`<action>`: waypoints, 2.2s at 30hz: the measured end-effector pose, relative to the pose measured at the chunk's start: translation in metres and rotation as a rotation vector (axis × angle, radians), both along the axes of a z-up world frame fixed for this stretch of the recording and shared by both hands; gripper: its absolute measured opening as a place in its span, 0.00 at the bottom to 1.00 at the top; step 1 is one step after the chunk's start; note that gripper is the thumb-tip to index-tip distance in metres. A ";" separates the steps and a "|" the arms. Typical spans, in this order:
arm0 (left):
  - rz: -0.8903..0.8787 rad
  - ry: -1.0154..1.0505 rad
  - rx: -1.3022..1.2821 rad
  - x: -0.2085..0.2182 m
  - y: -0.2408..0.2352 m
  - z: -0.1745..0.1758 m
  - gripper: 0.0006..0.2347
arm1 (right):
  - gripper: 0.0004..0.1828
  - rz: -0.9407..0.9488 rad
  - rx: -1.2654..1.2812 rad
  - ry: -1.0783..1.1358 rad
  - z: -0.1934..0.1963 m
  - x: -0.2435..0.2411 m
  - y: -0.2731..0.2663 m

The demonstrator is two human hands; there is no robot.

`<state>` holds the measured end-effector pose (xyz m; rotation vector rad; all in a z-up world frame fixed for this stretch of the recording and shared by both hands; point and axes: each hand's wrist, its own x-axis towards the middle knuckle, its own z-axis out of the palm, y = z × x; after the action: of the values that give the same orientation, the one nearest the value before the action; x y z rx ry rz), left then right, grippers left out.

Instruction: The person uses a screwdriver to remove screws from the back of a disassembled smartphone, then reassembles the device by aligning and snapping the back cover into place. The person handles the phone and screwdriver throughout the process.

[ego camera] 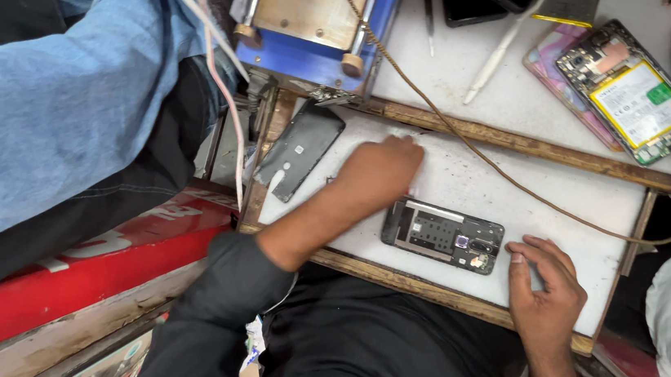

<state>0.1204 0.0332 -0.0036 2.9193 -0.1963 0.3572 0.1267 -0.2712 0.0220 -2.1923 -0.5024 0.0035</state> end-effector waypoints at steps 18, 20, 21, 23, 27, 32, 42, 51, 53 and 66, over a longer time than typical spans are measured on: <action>0.324 0.060 -0.127 -0.086 0.068 0.051 0.07 | 0.11 0.063 -0.037 -0.005 0.004 0.006 0.000; 0.181 0.033 -0.149 -0.077 0.052 0.048 0.10 | 0.20 0.173 -0.119 -0.047 0.009 0.009 -0.004; 0.112 0.020 -0.160 -0.072 0.044 0.046 0.11 | 0.26 0.229 -0.160 -0.066 0.011 0.010 -0.005; 0.064 0.017 -0.135 -0.063 0.031 0.042 0.11 | 0.33 0.302 -0.200 -0.089 0.012 0.013 -0.003; 0.017 0.091 -0.067 -0.046 0.023 0.035 0.07 | 0.38 0.353 -0.238 -0.153 0.009 0.011 -0.001; 0.102 0.031 0.005 -0.031 0.016 0.029 0.09 | 0.39 0.338 -0.267 -0.142 0.002 0.011 -0.004; -0.047 0.081 -0.334 -0.085 -0.049 0.037 0.17 | 0.23 0.280 -0.175 -0.108 0.001 0.006 -0.009; 0.343 -0.035 -0.360 -0.118 -0.019 0.031 0.12 | 0.16 0.292 -0.251 -0.147 0.007 -0.003 -0.012; 0.392 -0.047 -0.306 -0.116 0.000 0.029 0.13 | 0.15 0.262 -0.229 -0.137 0.005 -0.001 -0.013; 0.259 -0.010 -0.487 -0.090 0.011 0.040 0.09 | 0.13 0.118 -0.071 -0.065 0.004 -0.001 -0.016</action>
<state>0.0300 0.0437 0.0359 2.4593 0.2396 0.3931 0.1260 -0.2874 0.0263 -2.2350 -0.6765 0.0142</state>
